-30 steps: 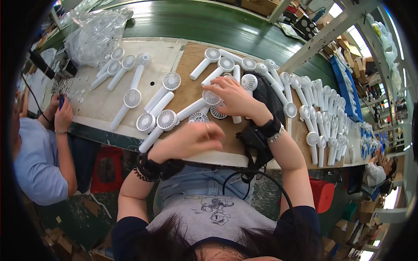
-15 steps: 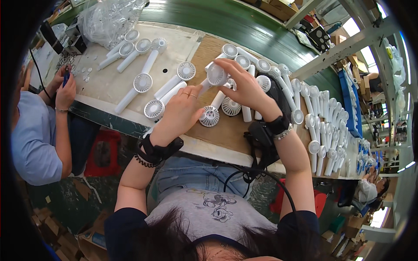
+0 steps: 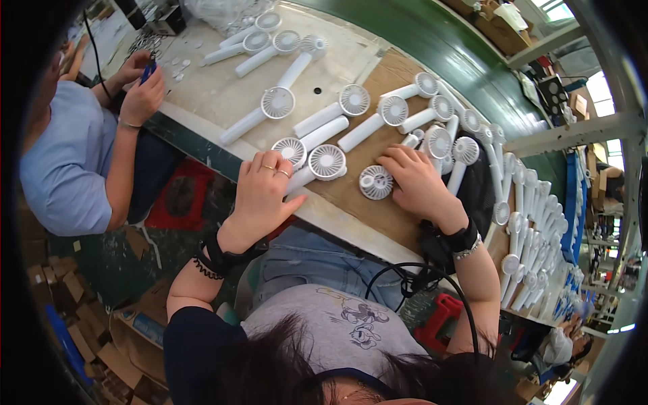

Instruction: Inspecting and organizing handheld fans at an assembly station.

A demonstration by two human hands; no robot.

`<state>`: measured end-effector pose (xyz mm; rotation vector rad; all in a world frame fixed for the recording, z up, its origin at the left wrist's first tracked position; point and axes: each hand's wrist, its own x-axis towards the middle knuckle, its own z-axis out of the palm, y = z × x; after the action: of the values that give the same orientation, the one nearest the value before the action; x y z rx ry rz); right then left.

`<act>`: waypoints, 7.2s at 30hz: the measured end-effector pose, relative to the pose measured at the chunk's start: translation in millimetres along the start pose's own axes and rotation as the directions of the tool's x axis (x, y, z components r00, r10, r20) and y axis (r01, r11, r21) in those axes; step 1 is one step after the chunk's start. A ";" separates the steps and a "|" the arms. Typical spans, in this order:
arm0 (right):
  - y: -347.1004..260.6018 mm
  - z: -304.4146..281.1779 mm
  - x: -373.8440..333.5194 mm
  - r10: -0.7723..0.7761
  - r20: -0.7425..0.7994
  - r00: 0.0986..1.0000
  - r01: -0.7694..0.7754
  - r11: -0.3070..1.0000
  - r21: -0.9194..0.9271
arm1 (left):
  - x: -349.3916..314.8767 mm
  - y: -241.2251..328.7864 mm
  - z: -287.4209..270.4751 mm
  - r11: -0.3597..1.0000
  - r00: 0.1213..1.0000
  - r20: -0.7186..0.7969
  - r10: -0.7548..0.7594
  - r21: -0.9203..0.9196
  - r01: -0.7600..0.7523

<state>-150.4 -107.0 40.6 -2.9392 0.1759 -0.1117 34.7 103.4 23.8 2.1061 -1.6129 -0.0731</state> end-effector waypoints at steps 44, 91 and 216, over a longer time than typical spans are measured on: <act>-43.1 9.6 -6.0 0.262 -0.088 0.961 0.057 0.124 0.991 | 32.4 46.8 57.4 0.411 0.925 0.378 0.044 -0.850 0.328; 0.3 21.9 -25.8 0.564 -0.121 0.817 0.098 0.072 0.993 | 71.5 85.3 60.6 0.362 0.997 0.067 0.024 -0.931 0.054; -3.7 15.5 -34.3 0.531 0.029 0.847 0.001 -0.056 0.998 | 69.3 70.6 66.9 -0.047 0.950 0.306 -0.061 -0.952 0.304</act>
<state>-182.6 -96.2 24.0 -1.2401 0.5035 -0.5144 -29.3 3.6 10.2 0.9778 -0.6868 -1.2123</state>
